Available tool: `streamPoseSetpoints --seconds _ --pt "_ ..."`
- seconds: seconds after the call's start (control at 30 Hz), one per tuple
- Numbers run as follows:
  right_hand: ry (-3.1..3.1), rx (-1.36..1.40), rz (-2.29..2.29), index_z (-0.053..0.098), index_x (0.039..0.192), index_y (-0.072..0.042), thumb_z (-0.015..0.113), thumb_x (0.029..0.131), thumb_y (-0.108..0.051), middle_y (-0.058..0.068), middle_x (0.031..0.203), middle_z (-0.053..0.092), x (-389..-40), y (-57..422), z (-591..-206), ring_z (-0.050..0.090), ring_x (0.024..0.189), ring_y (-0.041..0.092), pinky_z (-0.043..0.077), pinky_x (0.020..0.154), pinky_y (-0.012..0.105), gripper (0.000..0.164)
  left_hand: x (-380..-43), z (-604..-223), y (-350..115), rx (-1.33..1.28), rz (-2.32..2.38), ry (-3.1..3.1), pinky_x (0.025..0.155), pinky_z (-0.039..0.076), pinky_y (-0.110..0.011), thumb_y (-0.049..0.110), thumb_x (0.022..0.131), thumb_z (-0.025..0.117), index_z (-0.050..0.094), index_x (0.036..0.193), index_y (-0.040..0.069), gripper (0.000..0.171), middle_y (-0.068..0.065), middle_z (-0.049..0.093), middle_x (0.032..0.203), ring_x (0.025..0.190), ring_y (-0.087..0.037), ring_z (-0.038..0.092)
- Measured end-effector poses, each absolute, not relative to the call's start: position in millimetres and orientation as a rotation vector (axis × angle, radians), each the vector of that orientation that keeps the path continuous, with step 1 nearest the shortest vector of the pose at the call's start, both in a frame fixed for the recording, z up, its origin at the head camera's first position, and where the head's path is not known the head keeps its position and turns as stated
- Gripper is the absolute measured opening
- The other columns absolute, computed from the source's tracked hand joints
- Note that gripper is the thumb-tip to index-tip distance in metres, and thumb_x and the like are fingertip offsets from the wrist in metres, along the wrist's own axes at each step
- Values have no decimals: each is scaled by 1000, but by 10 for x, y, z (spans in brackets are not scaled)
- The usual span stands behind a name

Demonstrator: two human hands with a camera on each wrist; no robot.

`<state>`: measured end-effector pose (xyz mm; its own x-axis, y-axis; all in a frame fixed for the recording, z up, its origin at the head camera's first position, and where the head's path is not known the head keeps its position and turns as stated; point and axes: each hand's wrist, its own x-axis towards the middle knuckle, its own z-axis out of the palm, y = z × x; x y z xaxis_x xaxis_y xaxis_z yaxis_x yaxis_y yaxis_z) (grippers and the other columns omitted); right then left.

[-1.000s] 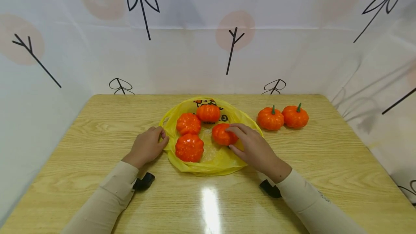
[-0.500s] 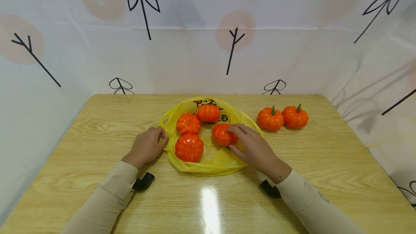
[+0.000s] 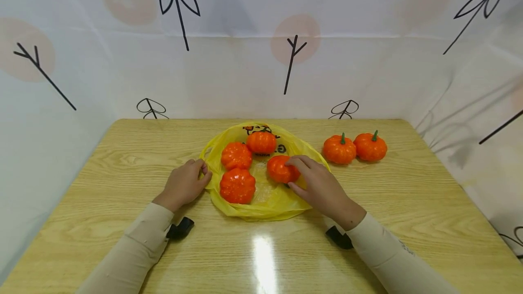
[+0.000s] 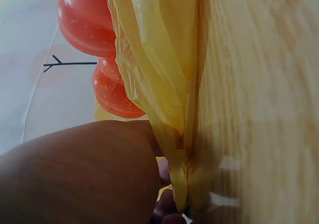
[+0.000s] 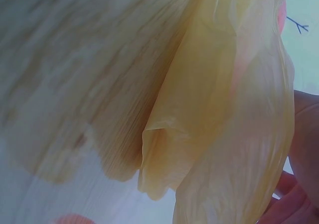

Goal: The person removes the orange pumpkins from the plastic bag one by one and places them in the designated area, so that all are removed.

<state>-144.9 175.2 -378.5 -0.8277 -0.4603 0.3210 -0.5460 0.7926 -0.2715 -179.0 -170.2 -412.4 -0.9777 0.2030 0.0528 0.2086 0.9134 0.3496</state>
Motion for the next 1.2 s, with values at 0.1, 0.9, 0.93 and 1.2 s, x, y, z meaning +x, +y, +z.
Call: streamPoseSetpoints --seconds 0.1,0.9,0.93,1.2 --pt "-2753 776 513 57 128 -11 82 83 -20 10 131 61 -1454 1755 -3782 63 115 31 52 98 47 52 -1795 -4128 -1701 -324 -558 -3063 57 34 -30 30 98 59 56 89 14 18 -4 50 76 60 -20 45" --pt "-2610 770 539 62 123 -10 84 81 -23 9 122 65 -1436 1821 -3683 66 106 27 56 91 43 50 -1793 -4118 -1693 -333 -571 -3047 56 33 -31 27 98 59 55 88 14 17 -4 48 75 59 -21 45" --pt "-2598 771 543 62 123 -10 84 80 -23 9 122 65 -1436 1824 -3673 66 106 27 56 91 43 50 -1795 -4122 -1694 -331 -570 -3050 56 33 -31 27 98 59 55 88 14 17 -4 49 75 59 -21 45" --pt "-2467 786 590 62 121 -7 86 78 -15 10 119 65 -1436 1884 -3613 67 100 25 57 86 41 50 -1795 -4133 -1706 -337 -562 -3046 56 33 -30 28 97 59 55 88 14 17 -4 49 75 60 -21 45"
